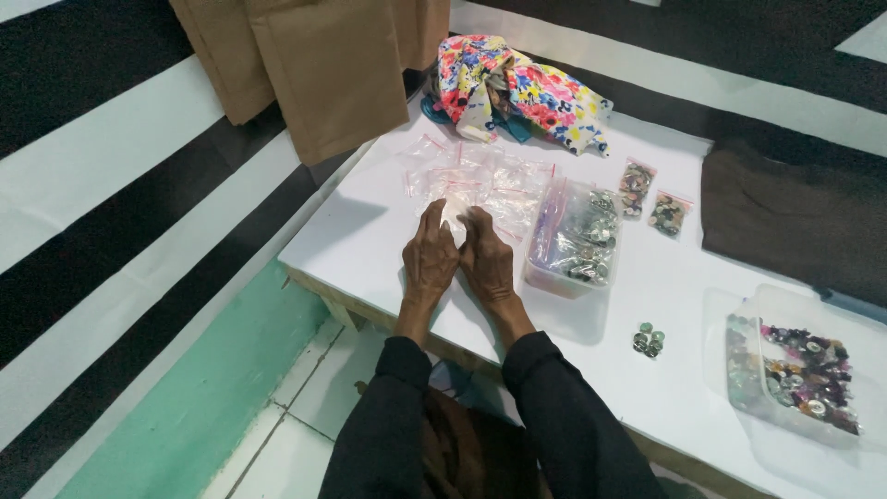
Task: The person sorts small metal buttons from a plastic container, places them into small clear plastic bags, and seals them. The person repeats this process multiple times, handling the buttons and bags by hand.
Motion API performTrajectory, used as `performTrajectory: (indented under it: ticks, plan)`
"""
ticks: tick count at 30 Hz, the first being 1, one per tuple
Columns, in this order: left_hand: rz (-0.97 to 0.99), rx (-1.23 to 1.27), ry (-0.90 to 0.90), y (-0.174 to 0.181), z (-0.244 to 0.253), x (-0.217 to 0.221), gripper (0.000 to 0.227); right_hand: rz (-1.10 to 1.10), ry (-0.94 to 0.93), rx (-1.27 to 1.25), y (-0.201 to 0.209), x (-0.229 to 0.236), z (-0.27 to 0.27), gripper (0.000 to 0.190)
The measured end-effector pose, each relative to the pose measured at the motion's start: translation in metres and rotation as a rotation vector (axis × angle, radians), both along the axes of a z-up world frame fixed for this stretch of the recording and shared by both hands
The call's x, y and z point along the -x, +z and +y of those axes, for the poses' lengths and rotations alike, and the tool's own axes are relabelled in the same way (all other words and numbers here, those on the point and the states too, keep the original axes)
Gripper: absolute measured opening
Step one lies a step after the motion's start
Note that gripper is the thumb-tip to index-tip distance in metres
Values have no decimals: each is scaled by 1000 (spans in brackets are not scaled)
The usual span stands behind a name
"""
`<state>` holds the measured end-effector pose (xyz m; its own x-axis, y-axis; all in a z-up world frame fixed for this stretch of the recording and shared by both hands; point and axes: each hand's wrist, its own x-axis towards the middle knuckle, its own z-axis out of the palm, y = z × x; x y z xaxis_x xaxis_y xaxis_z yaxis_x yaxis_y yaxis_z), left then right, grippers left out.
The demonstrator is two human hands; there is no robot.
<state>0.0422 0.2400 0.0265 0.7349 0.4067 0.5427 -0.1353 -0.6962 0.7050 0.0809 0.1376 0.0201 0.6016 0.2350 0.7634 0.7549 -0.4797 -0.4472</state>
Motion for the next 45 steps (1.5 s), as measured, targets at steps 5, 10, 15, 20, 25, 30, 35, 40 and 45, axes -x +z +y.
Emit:
performTrajectory:
  ticks: [5,10,15,20,25,30,35,40,45]
  plan:
    - [-82,95,-14,-12,2,3,28,-103,27,-12,-7,15,-11,15]
    - [-133,256,-61,3,-15,48,23,-41,37,-91,-7,42,-29,12]
    - [-96,342,-235,13,-46,96,11,144,67,-407,12,94,-67,13]
    - [-18,427,-374,18,-114,112,13,388,75,-767,33,130,-122,17]
    - [-17,675,-460,33,-171,110,16,405,-1,-857,48,138,-190,14]
    - [-7,958,-629,41,-222,102,15,454,-22,-993,58,134,-230,13]
    - [43,950,-638,45,-238,105,16,436,-39,-1059,51,130,-251,12]
    - [64,906,-607,45,-241,104,13,431,-49,-1047,50,134,-252,13]
    - [-21,731,-513,67,-238,103,15,36,-341,-447,57,147,-266,44]
